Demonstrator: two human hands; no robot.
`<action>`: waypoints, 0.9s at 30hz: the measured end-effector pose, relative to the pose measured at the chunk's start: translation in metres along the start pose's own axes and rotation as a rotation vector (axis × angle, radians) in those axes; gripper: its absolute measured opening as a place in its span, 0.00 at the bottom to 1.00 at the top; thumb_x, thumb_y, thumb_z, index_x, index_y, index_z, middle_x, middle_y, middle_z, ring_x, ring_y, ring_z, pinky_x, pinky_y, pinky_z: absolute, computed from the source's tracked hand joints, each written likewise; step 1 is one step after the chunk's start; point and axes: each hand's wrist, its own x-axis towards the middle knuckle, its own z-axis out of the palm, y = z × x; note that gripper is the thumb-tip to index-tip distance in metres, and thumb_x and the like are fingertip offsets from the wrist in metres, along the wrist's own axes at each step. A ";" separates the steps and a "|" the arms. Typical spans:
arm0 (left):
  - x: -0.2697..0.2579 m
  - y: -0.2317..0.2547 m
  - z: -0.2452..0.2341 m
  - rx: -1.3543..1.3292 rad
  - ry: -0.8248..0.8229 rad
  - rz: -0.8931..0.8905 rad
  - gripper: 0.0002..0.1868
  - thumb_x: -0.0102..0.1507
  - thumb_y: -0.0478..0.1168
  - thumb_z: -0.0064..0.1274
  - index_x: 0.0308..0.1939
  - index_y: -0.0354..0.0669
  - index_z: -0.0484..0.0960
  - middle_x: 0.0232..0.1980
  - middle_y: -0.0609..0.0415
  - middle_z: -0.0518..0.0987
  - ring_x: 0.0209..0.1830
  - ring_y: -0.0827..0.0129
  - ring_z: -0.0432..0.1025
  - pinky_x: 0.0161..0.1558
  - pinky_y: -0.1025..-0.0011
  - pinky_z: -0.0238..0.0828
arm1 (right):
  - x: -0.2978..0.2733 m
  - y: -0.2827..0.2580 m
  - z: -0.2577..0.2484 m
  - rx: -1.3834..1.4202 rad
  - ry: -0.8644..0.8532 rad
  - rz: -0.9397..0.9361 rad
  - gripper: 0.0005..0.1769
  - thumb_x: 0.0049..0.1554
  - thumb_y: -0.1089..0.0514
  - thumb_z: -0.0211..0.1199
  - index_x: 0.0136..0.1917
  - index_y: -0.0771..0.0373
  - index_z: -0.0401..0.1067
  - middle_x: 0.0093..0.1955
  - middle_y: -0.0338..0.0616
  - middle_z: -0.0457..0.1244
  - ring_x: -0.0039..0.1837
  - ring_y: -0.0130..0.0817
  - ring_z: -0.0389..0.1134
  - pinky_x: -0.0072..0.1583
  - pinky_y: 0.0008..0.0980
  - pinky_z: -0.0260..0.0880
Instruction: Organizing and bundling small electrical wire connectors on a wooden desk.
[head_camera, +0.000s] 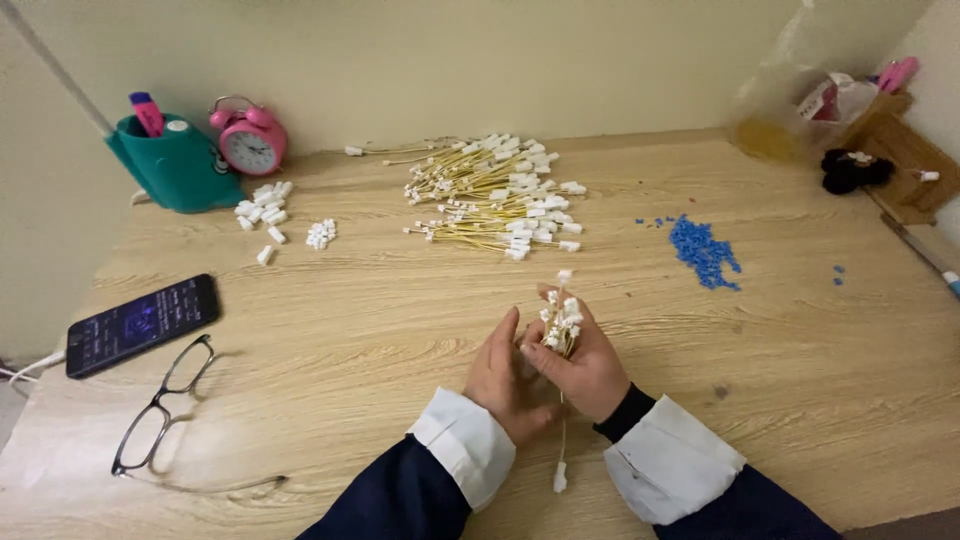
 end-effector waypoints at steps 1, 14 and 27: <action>0.002 0.003 0.000 0.015 -0.036 -0.025 0.73 0.35 0.49 0.76 0.73 0.38 0.42 0.72 0.40 0.59 0.69 0.46 0.59 0.64 0.57 0.59 | 0.001 -0.001 -0.001 -0.049 0.003 -0.011 0.40 0.53 0.54 0.64 0.73 0.66 0.52 0.41 0.32 0.65 0.45 0.26 0.67 0.57 0.28 0.65; 0.020 0.035 -0.012 -0.279 0.064 0.209 0.60 0.43 0.35 0.59 0.73 0.33 0.39 0.72 0.40 0.62 0.71 0.51 0.61 0.66 0.64 0.62 | 0.011 -0.043 0.010 -0.028 -0.081 -0.264 0.15 0.63 0.49 0.51 0.39 0.58 0.67 0.34 0.34 0.60 0.38 0.27 0.62 0.46 0.26 0.64; 0.021 0.010 -0.071 -0.087 -0.023 0.491 0.20 0.59 0.32 0.45 0.55 0.36 0.68 0.47 0.46 0.73 0.41 0.56 0.72 0.35 0.64 0.72 | -0.014 -0.060 0.059 -0.053 0.065 -0.155 0.17 0.59 0.49 0.56 0.57 0.60 0.66 0.50 0.41 0.64 0.51 0.29 0.65 0.55 0.28 0.65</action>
